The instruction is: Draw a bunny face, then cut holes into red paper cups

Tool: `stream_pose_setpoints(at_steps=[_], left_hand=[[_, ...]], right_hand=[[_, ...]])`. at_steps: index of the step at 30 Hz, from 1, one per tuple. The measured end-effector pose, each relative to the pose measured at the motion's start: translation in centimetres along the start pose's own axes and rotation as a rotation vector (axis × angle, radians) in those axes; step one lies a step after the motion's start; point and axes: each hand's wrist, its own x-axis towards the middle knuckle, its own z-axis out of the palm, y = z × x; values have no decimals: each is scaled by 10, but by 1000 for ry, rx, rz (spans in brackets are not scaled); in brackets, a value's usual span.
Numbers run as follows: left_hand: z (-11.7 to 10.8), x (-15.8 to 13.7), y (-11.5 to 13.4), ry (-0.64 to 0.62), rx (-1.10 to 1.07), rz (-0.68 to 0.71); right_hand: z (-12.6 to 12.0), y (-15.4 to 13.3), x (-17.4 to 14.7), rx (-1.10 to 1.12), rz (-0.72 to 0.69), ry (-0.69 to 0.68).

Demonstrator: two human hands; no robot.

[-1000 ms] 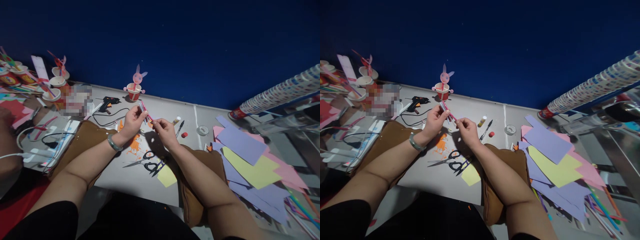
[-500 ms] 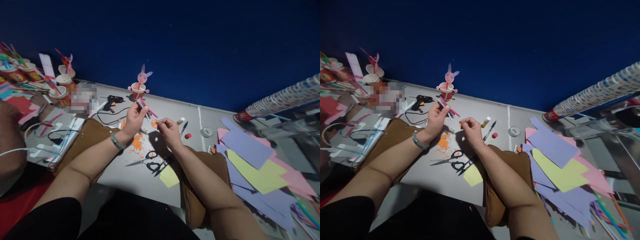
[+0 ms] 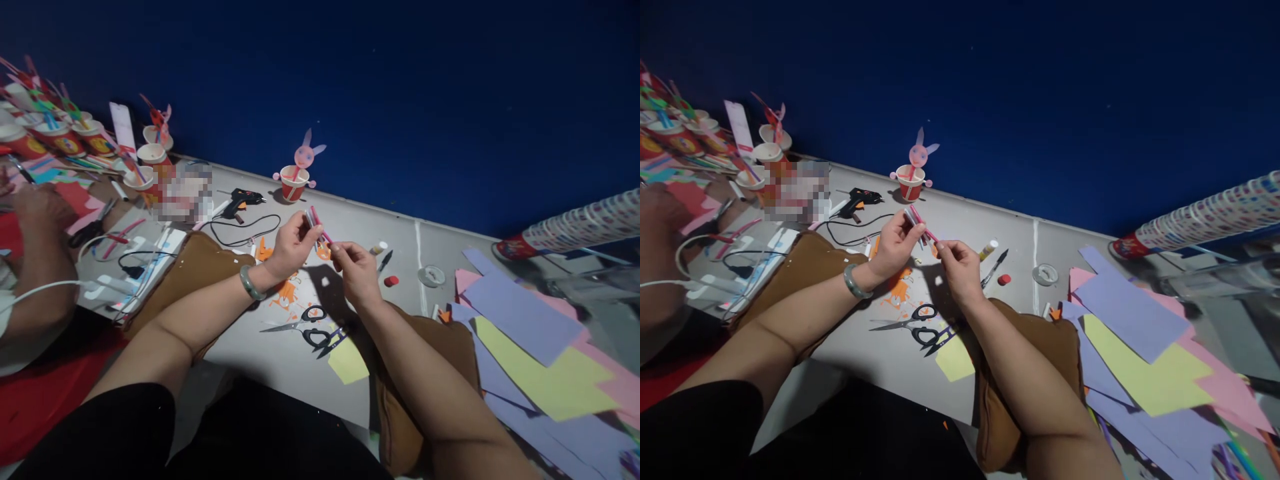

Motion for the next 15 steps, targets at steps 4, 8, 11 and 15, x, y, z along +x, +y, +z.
stream_pose_setpoints(at_steps=[4,8,11,15], left_hand=[[-2,-4,-1,-53,115,66],[-3,-7,0,-84,242,218],[-3,-9,1,-81,284,315],[-1,-12,-1,-123,270,431]], right_hand=[[2,2,2,17,57,27],[1,3,5,42,85,44],[-1,3,5,27,39,62],[-5,4,6,-21,-18,47]])
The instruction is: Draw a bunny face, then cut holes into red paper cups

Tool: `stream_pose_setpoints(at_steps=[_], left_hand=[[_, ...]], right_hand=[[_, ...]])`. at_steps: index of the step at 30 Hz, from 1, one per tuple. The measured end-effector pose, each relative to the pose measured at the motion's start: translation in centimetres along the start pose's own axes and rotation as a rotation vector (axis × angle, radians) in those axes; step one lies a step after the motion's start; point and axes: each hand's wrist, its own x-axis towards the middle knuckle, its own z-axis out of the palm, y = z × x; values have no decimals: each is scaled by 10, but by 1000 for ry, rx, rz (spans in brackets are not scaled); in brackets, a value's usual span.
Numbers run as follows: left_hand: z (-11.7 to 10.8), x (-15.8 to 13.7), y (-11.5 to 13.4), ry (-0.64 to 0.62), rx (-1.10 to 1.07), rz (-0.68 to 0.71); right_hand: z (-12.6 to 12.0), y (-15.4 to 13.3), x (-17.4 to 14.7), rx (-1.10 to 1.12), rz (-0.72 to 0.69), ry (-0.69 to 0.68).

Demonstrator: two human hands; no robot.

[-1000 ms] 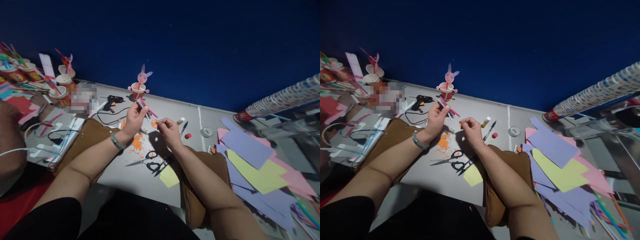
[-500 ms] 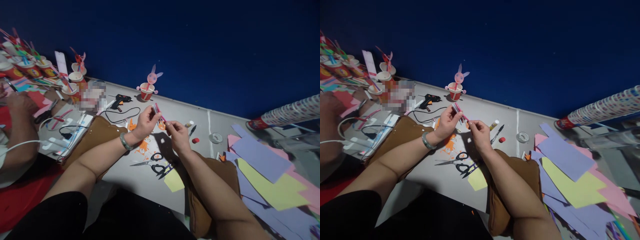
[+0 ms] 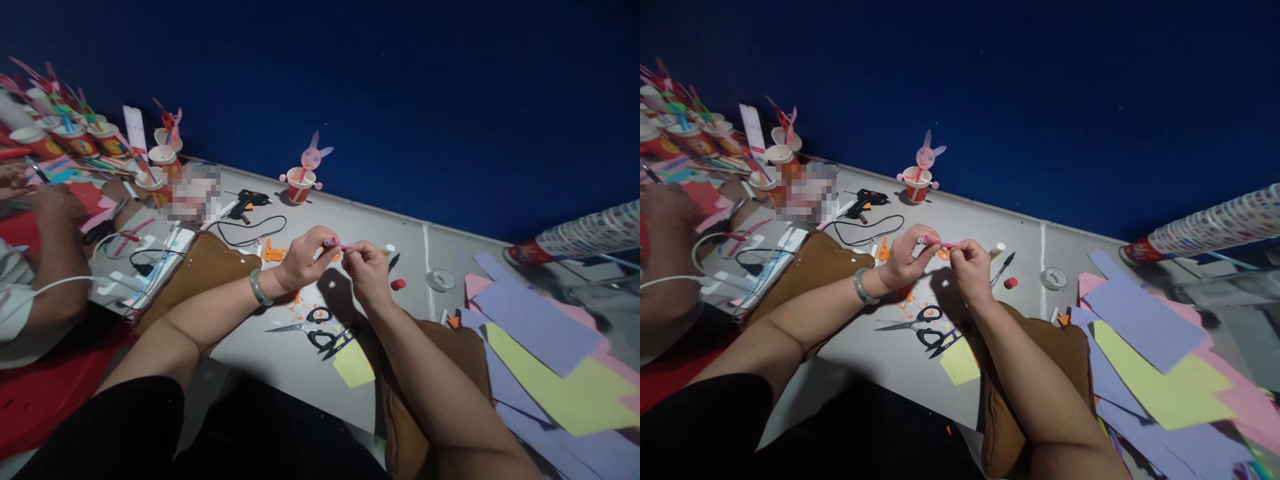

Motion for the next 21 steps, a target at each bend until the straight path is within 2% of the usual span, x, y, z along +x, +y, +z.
stream_pose_setpoints(at_steps=[5,9,15,16,19,21], left_hand=[[-2,1,4,-30,12,15],[-4,4,7,-35,-4,7],[-10,2,13,-74,-67,100],[-13,3,17,-72,-97,98],[-26,12,29,29,-126,-9],[-31,22,33,168,-126,-129]], right_hand=[[0,-4,-1,-46,-90,-39],[1,-13,-5,-134,-189,-14],[1,-2,1,-60,-91,-39],[1,2,4,-69,-77,-2],[3,9,7,2,52,117],[7,6,3,42,9,74]])
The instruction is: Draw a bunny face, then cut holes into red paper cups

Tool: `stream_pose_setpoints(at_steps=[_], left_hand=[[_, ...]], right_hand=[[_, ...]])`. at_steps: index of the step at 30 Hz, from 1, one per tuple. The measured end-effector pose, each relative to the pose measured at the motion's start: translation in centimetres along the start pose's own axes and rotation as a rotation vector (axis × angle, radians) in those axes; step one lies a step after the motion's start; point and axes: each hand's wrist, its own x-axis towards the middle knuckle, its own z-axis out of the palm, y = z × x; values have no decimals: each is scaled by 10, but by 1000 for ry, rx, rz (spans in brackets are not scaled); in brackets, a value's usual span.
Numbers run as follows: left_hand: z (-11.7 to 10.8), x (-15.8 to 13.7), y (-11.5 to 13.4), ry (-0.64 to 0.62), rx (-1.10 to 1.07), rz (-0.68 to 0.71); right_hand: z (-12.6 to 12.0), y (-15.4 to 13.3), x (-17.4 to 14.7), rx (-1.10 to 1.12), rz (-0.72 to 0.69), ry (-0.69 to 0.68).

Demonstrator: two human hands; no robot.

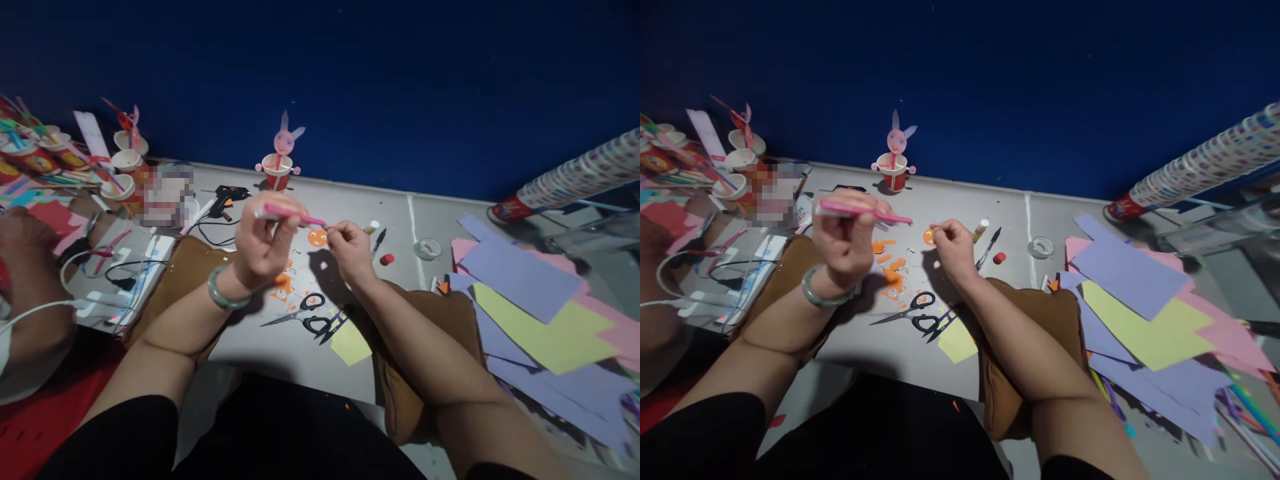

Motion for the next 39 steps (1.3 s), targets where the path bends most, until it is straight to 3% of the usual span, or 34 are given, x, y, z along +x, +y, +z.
stream_pose_setpoints(at_steps=[3,7,11,29,32,36,39], left_hand=[[1,13,-8,33,-41,-162],[8,14,-34,3,-122,-231],[13,6,-46,-25,-117,-216],[22,-7,-38,-73,-138,-138],[21,-10,-39,-96,-74,-45],[18,-12,-35,-151,139,282],[16,-12,-31,-174,207,386]], right_hand=[[5,-10,-12,40,-60,-170],[7,-16,-20,33,-99,-172],[5,-14,-14,65,-77,-153],[-1,-14,-9,-53,-118,-76],[-1,-15,-8,-58,-115,-84],[-1,-15,-7,-29,-82,-129],[-2,-16,-8,-49,-113,-139]])
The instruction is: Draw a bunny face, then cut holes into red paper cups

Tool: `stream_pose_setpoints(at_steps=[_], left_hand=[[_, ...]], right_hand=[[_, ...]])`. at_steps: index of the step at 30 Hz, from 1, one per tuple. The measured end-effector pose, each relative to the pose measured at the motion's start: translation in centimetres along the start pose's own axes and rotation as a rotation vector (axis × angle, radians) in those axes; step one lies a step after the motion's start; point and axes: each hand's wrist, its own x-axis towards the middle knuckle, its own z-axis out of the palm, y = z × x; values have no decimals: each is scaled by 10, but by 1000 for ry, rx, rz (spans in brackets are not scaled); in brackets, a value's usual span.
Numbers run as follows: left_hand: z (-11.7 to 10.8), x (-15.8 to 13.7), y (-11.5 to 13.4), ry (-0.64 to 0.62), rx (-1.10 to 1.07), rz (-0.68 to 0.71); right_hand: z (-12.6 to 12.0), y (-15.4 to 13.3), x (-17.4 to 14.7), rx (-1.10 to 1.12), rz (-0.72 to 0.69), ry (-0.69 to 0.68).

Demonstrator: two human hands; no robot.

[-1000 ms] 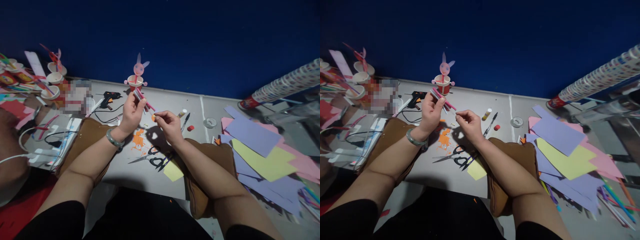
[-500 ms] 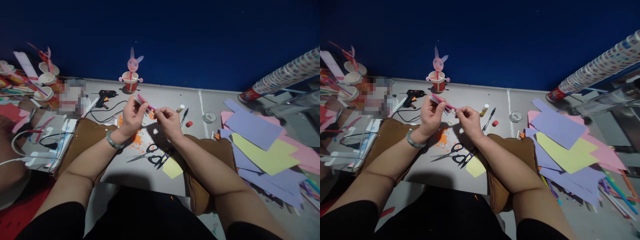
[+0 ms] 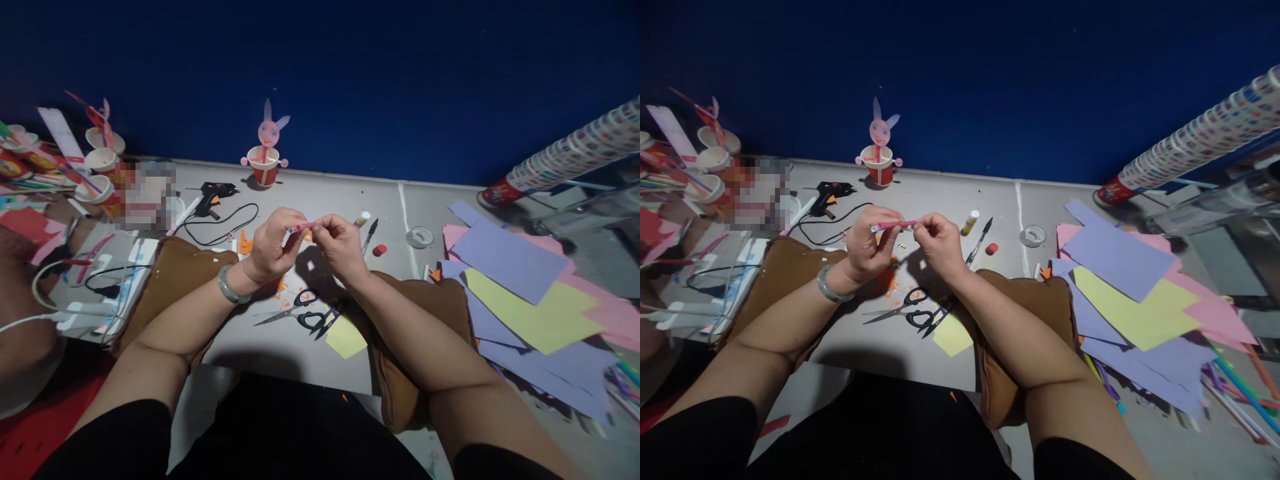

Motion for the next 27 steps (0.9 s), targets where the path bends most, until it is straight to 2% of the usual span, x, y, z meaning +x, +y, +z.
stream_pose_setpoints(at_steps=[5,11,17,22,25,27], left_hand=[[1,1,5,47,-63,-76],[6,4,9,121,-325,-439],[9,4,-6,176,-499,-720],[13,2,-8,190,-559,-802],[9,4,-12,198,-540,-808],[3,7,-21,247,-489,-788]], right_hand=[[-2,-3,-2,-68,-110,25],[-5,-7,-1,-131,-144,33],[-6,-11,-1,-208,-137,35],[-6,-12,0,-224,-117,24],[-7,-10,1,-223,-110,23],[-8,-7,2,-206,-82,23]])
